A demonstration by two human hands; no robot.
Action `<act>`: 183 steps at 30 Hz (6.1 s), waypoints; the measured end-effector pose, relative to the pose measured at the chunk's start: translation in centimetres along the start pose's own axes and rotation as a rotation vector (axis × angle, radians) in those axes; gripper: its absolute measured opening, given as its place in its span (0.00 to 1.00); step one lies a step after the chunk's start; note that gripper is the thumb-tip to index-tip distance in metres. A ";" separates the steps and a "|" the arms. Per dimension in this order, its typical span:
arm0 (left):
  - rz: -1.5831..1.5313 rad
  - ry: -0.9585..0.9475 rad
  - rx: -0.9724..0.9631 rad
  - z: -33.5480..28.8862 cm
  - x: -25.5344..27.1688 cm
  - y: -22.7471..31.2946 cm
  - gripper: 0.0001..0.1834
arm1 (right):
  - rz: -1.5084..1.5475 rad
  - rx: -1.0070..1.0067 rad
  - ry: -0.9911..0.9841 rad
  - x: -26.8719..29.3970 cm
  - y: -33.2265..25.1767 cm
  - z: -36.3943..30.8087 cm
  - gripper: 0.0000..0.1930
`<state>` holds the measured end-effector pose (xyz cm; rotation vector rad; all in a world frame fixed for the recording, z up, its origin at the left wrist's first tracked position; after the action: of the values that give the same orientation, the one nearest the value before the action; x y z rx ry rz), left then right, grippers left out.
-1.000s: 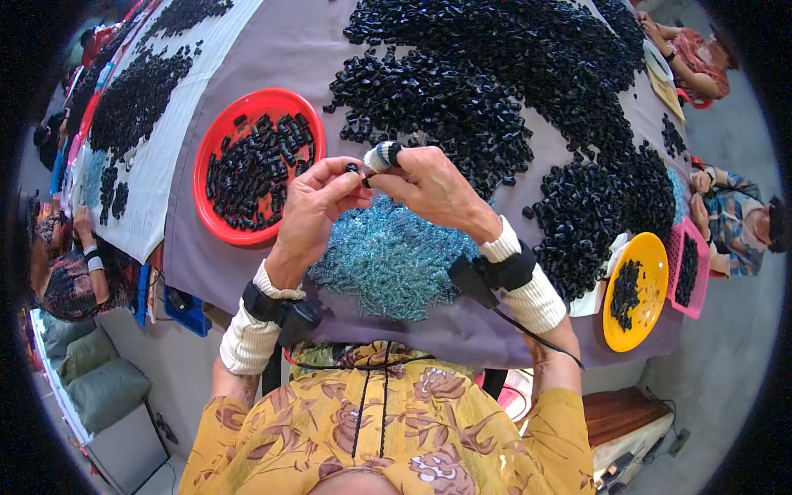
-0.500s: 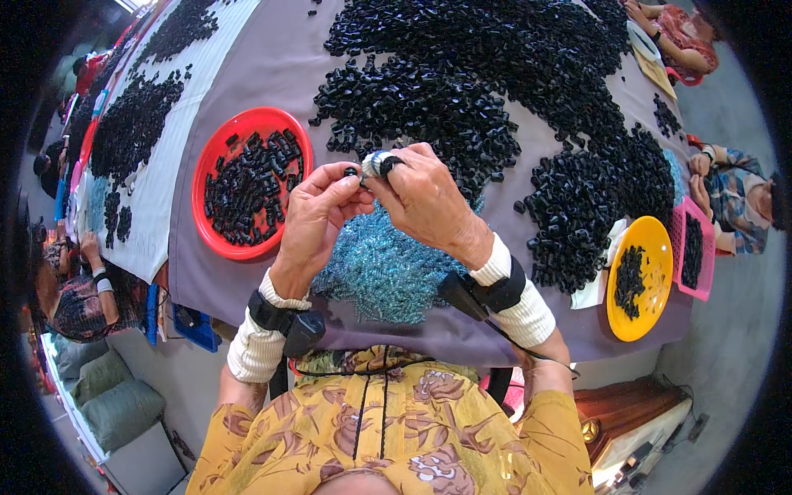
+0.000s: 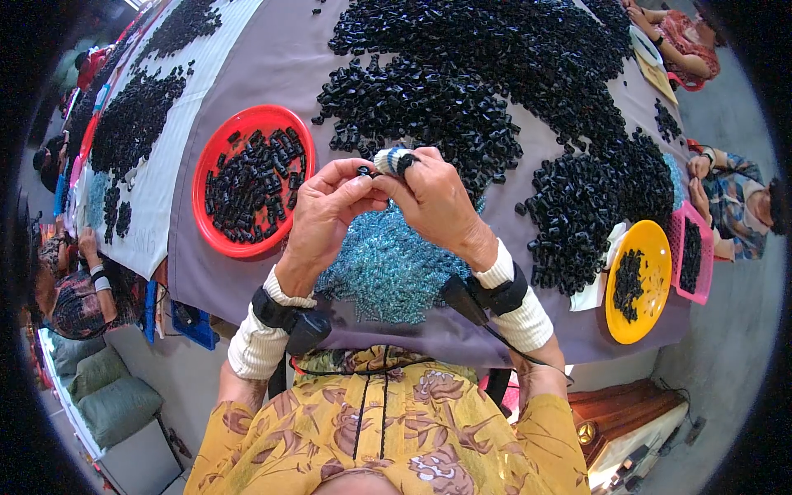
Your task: Sort small black plastic shoe components and place them into colored trays.
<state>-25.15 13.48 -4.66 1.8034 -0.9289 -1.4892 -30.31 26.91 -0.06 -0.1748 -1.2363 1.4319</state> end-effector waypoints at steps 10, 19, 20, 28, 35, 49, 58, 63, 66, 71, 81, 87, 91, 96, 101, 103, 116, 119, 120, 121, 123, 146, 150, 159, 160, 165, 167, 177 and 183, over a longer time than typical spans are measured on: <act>0.074 0.011 -0.047 -0.2 -0.2 0.1 0.12 | -0.218 0.164 0.000 0.4 -0.9 -0.1 0.06; 0.243 0.046 -0.156 -0.6 -0.6 1.3 0.14 | -0.252 0.258 0.061 1.5 -2.4 0.8 0.08; 0.260 0.050 -0.168 -0.6 -0.7 1.4 0.14 | -0.266 0.275 0.045 1.4 -2.5 0.8 0.07; 0.292 0.059 -0.192 -0.4 -0.5 1.1 0.14 | -0.392 0.296 -0.028 0.9 -2.7 0.8 0.07; 0.379 0.084 -0.216 -0.6 -0.5 1.4 0.14 | -0.470 0.293 -0.043 0.6 -2.8 0.7 0.07; 0.389 0.077 -0.219 -0.6 -0.7 1.3 0.12 | -0.601 0.269 -0.049 0.2 -2.7 0.0 0.06; 0.403 0.112 -0.267 -0.6 -0.7 1.2 0.11 | -0.599 0.260 -0.107 -0.4 -2.4 -0.4 0.05; 0.516 0.114 -0.303 -0.7 -0.7 1.4 0.11 | -0.562 0.266 -0.192 -0.4 -2.1 -0.5 0.04; 0.539 0.119 -0.308 -0.7 -0.6 1.4 0.11 | -0.556 0.274 -0.210 -0.5 -1.8 -0.5 0.03; 0.636 0.096 -0.338 -0.9 -0.6 1.8 0.11 | -0.543 0.286 -0.238 -0.5 -1.9 -0.5 0.02; 0.487 0.103 -0.223 -0.7 -0.8 1.8 0.11 | -0.419 0.273 -0.163 -0.2 -1.8 0.0 0.04; 0.379 0.070 -0.163 -0.3 -0.2 1.4 0.12 | -0.399 0.298 -0.085 -0.2 -1.8 -0.3 0.05; 0.315 0.019 -0.124 -0.4 -0.1 1.2 0.11 | -0.421 0.311 -0.156 0.2 -1.9 0.0 0.05; 0.331 0.021 -0.126 -0.6 -0.3 1.3 0.11 | -0.422 0.288 -0.281 0.1 -1.9 0.1 0.04; 0.508 0.060 -0.318 -0.9 -0.7 2.0 0.11 | -0.365 0.234 -0.222 -0.4 -1.7 -0.1 0.04; 0.510 0.069 -0.324 -0.9 -0.7 1.8 0.11 | -0.340 0.213 -0.177 -0.4 -1.6 -0.3 0.04; 0.059 0.109 0.036 -0.3 0.1 0.2 0.13 | -0.519 0.308 -0.122 0.5 -2.6 1.0 0.14; 0.051 0.055 0.023 -0.3 -0.4 0.3 0.12 | -0.639 0.321 -0.116 0.1 -2.5 1.0 0.15; 0.051 0.055 0.022 -0.3 -0.4 0.4 0.12 | -0.655 0.325 -0.118 -0.1 -2.3 1.0 0.15; 0.034 0.055 0.022 -0.3 -0.4 0.5 0.12 | -0.670 0.329 -0.121 -0.2 -2.2 1.0 0.16; 0.018 0.055 0.021 -0.4 -0.4 0.5 0.12 | -0.634 0.318 -0.126 -0.1 -2.0 1.0 0.16; 0.065 0.008 0.092 -0.8 -0.4 -0.1 0.12 | -0.570 0.268 -0.078 -0.6 -1.9 0.6 0.16; 0.116 -0.013 0.127 -0.7 -0.3 0.1 0.15 | -0.514 0.277 -0.065 -0.4 -1.8 0.7 0.14; 0.076 0.001 0.132 -0.7 0.3 -0.6 0.16 | -0.391 0.305 -0.091 -0.7 -1.5 0.8 0.12; 0.097 -0.012 0.141 -0.7 0.4 -0.9 0.16 | -0.374 0.307 -0.097 -0.8 -1.5 0.8 0.12; 0.174 -0.082 0.153 -0.9 -0.7 -0.8 0.14 | -0.352 0.296 -0.133 -1.0 -1.1 0.1 0.14; 0.178 -0.094 0.157 -0.9 -0.5 -1.0 0.13 | -0.343 0.278 -0.164 -1.0 -0.9 -0.1 0.13; -0.003 0.306 -0.041 -1.6 6.3 2.0 0.18 | -0.497 0.154 -0.164 0.5 1.7 1.3 0.19; -0.071 0.541 -0.104 -3.4 12.8 4.1 0.21 | -0.524 0.063 -0.300 -0.4 4.0 0.8 0.14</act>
<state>-20.81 0.74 -7.77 2.0261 -0.5117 -0.9803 -33.27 27.02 -2.85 0.3969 -1.3504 1.0560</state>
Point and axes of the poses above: each hand's wrist, its own z-axis towards the middle knuckle, its own x-axis out of the back of the hand, y = z × x, the point moved 5 cm from there along z, towards the middle knuckle
